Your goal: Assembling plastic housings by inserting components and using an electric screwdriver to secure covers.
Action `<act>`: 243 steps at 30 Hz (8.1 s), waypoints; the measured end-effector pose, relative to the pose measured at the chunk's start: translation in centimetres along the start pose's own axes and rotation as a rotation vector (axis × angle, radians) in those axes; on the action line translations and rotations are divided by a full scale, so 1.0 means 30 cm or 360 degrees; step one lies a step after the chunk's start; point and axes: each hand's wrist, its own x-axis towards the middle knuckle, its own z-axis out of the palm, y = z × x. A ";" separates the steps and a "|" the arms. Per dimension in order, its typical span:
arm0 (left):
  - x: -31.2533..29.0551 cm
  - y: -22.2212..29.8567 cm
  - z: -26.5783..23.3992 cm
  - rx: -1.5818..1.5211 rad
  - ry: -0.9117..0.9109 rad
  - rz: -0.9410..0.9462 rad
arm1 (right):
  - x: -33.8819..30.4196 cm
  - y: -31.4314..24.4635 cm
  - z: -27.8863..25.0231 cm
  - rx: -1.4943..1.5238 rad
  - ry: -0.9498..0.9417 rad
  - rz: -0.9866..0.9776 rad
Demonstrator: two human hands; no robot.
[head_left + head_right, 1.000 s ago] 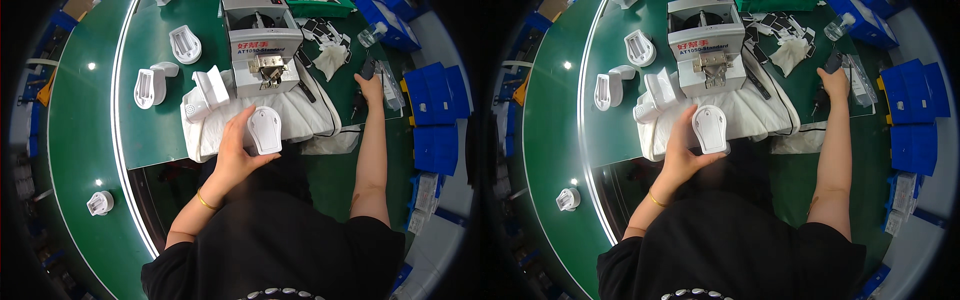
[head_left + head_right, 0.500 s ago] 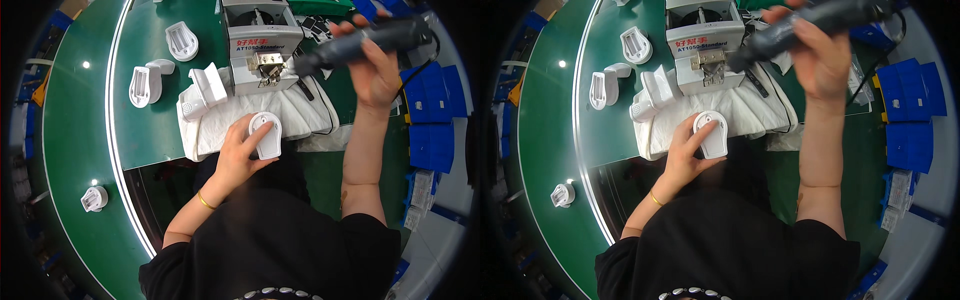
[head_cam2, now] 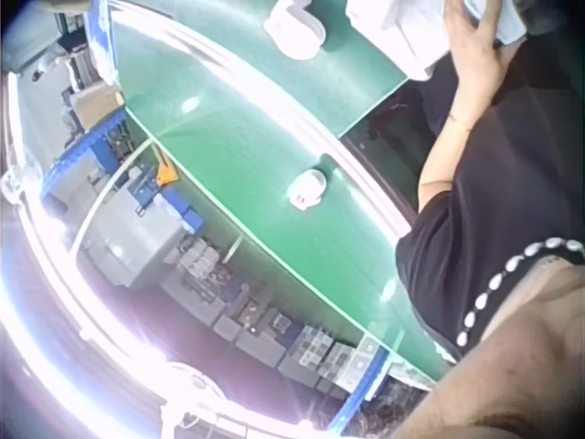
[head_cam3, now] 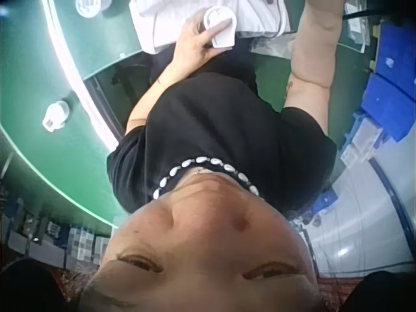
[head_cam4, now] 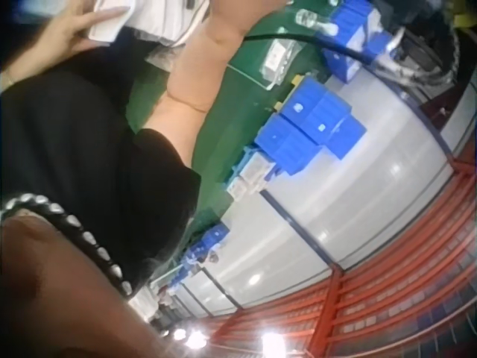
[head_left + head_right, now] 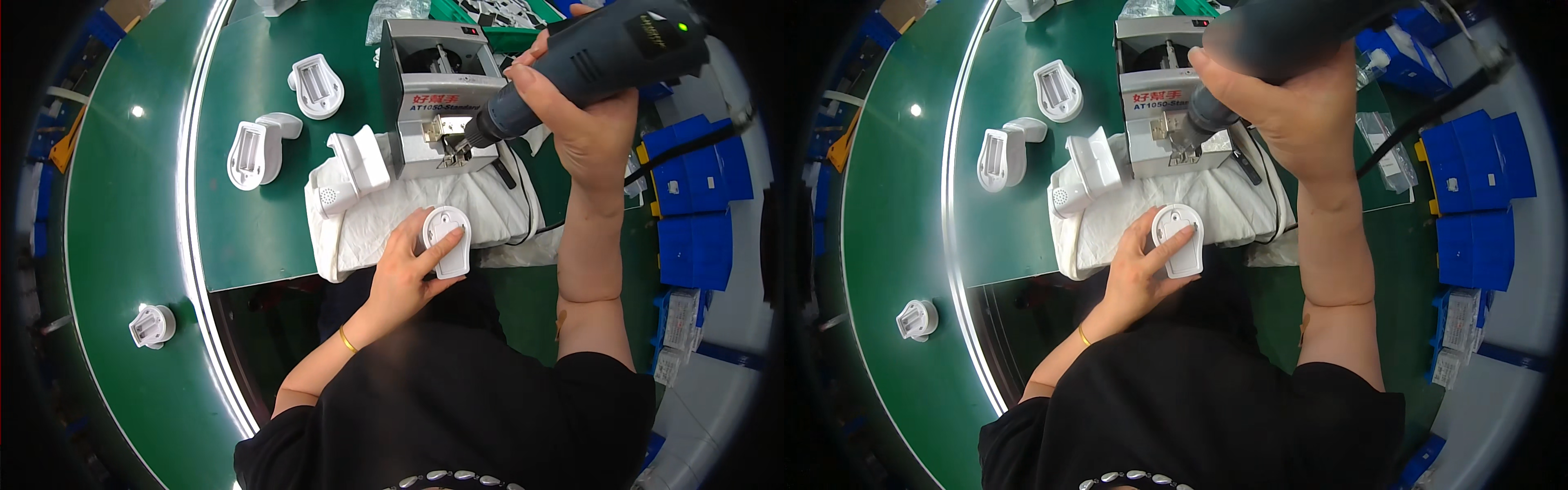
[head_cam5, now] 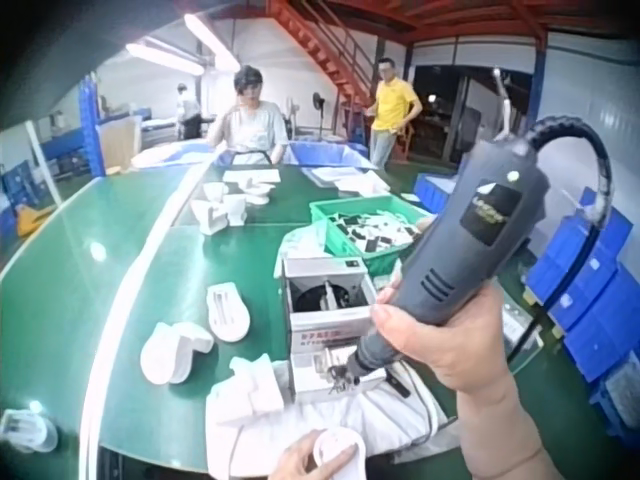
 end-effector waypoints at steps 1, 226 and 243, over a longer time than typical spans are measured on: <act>0.012 0.015 -0.001 -0.0008 -0.0014 -0.0018 | 0.016 0.008 0.003 0.0037 0.0086 0.0050; 0.025 0.062 -0.033 -0.0345 0.0189 -0.0129 | -0.453 -0.046 0.098 -0.0810 -0.0455 0.0129; 0.055 0.118 -0.077 -0.0708 -0.0127 -0.0201 | -0.499 -0.031 0.086 0.0670 -0.0159 0.1185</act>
